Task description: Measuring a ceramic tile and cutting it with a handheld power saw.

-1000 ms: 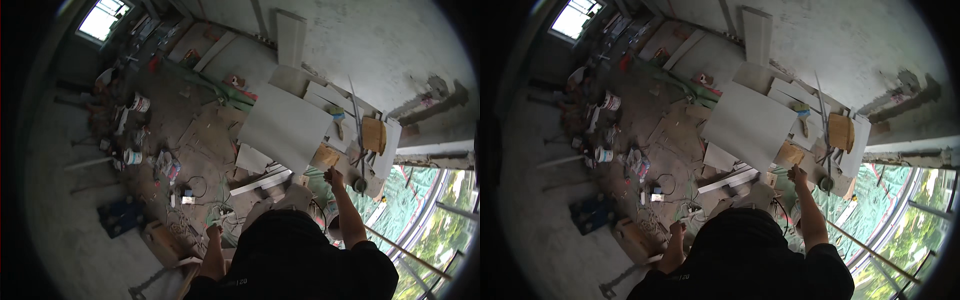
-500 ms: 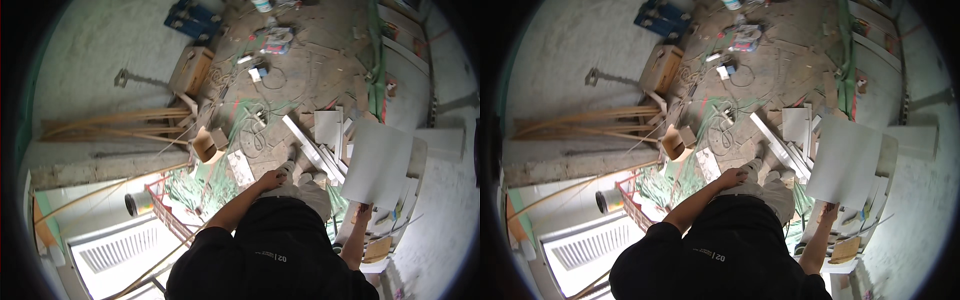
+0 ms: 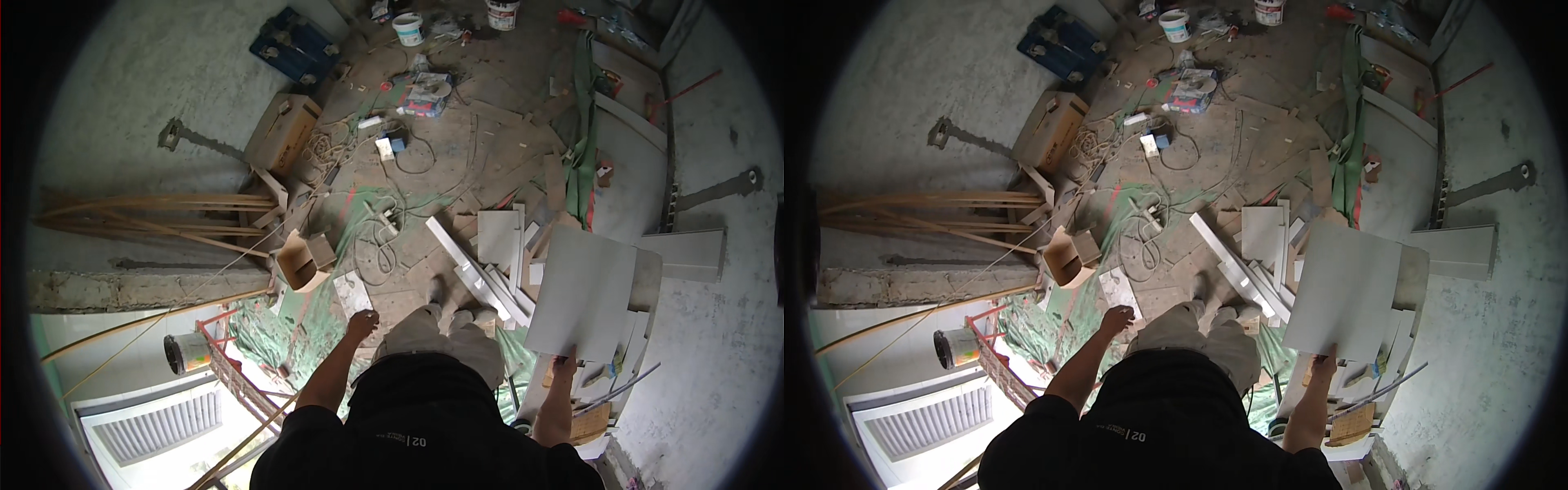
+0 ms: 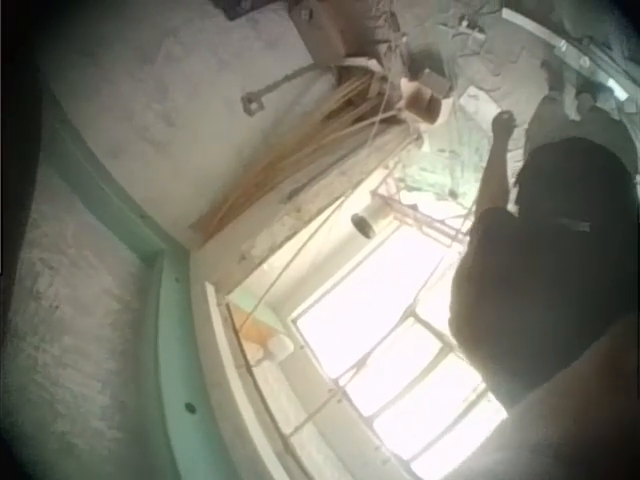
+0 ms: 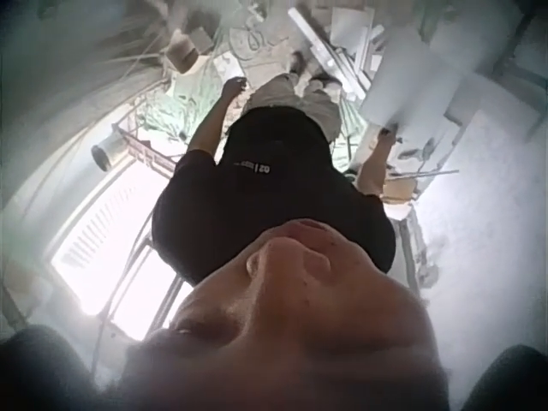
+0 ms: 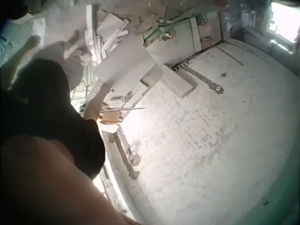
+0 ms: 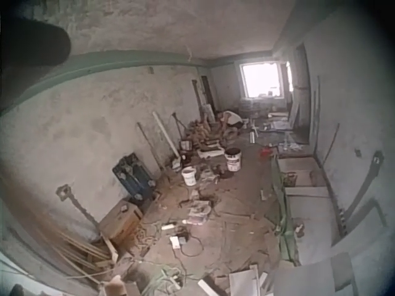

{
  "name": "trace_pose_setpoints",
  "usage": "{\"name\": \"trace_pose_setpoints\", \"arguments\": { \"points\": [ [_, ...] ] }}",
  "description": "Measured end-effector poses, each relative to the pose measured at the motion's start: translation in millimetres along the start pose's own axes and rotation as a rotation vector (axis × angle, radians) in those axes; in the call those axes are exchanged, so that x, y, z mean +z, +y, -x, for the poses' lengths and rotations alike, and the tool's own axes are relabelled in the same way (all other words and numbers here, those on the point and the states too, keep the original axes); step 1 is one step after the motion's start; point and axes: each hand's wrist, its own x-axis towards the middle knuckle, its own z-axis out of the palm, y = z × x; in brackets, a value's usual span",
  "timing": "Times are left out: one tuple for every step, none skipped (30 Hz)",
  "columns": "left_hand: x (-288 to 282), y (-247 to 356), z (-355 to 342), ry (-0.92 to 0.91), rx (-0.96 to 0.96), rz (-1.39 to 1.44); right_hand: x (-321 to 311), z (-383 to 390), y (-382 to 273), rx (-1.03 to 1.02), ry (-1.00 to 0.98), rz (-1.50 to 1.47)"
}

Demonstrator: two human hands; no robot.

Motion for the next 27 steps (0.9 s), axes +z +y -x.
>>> {"name": "trace_pose_setpoints", "arguments": {
  "points": [
    [5.2,5.9,-6.1,-0.027,-0.019,0.007,4.0,-3.0,-7.9,0.028,-0.024,0.03],
    [6.6,7.0,-5.8,-0.041,0.028,0.002,-2.2,1.7,-10.4,0.069,-0.04,0.064],
    [0.8,4.3,-10.0,-0.077,0.092,0.074,2.0,2.1,-10.9,0.148,-0.21,0.043],
    [12.8,20.5,-12.3,-0.093,0.024,-0.015,1.3,4.6,-14.9,0.112,-0.213,0.015],
    [4.4,24.1,-10.3,-0.158,0.071,-0.073,11.6,12.5,-4.7,0.1,-0.171,0.0],
    [2.9,25.1,-9.6,-0.157,0.079,-0.042,16.5,20.4,-1.8,0.084,-0.125,-0.012],
    [11.9,35.0,-15.3,-0.196,0.137,-0.035,12.8,19.7,-15.2,0.109,-0.025,-0.055],
    [11.0,41.7,-14.8,-0.198,0.129,-0.028,19.3,26.1,-14.6,0.097,-0.033,-0.078],
    [11.4,50.3,-17.1,-0.207,0.126,-0.011,22.7,35.0,-13.4,0.075,-0.057,-0.054],
    [9.9,54.0,-21.9,-0.209,0.123,0.019,34.2,44.4,-18.5,0.053,-0.09,-0.019],
    [12.7,64.7,-21.5,-0.189,0.159,-0.015,30.1,52.7,-25.6,0.038,-0.091,-0.035],
    [17.2,72.8,-19.6,-0.201,0.175,-0.022,24.5,61.6,-32.4,0.025,-0.157,0.017],
    [19.8,80.5,-22.4,-0.211,0.195,-0.013,29.3,67.9,-39.1,0.012,-0.232,0.072],
    [17.8,83.7,-28.4,-0.212,0.217,-0.009,33.4,75.6,-39.5,0.003,-0.246,0.055],
    [17.7,82.5,-31.8,-0.193,0.237,-0.07,35.0,84.9,-38.3,-0.034,-0.237,0.057],
    [24.3,88.2,-35.4,-0.241,0.252,-0.041,38.7,90.2,-42.2,-0.089,-0.216,0.059],
    [28.3,95.7,-35.9,-0.233,0.224,-0.084,44.1,96.6,-45.9,-0.135,-0.204,0.041],
    [33.5,102.4,-38.3,-0.228,0.192,-0.125,52.8,100.0,-43.6,-0.149,-0.197,0.045],
    [29.1,96.4,-49.0,-0.262,0.289,-0.189,79.4,111.3,-37.1,-0.305,-0.206,0.052],
    [19.4,84.5,-67.6,-0.301,0.38,-0.256,97.9,124.3,-40.4,-0.457,-0.208,0.061],
    [14.5,69.1,-91.0,-0.312,0.77,-0.382,105.5,130.3,-54.3,-0.46,-0.202,0.112],
    [20.7,84.7,-91.4,-0.355,0.741,-0.354,104.7,131.1,-67.1,-0.473,-0.183,0.172],
    [19.4,104.1,-80.1,-0.316,0.334,-0.347,132.8,139.7,-63.7,-0.474,-0.189,0.152],
    [15.8,107.1,-76.7,-0.252,0.409,-0.253,169.1,152.0,-60.4,-0.474,-0.206,0.128],
    [14.6,111.8,-75.2,-0.222,0.401,-0.238,178.4,159.9,-62.5,-0.479,-0.199,0.155],
    [14.1,117.0,-83.4,-0.232,0.379,-0.152,190.0,162.7,-63.5,-0.521,-0.205,0.221],
    [14.2,116.7,-85.3,-0.237,0.362,-0.175,201.6,167.4,-64.4,-0.565,-0.214,0.286]
  ]
}}
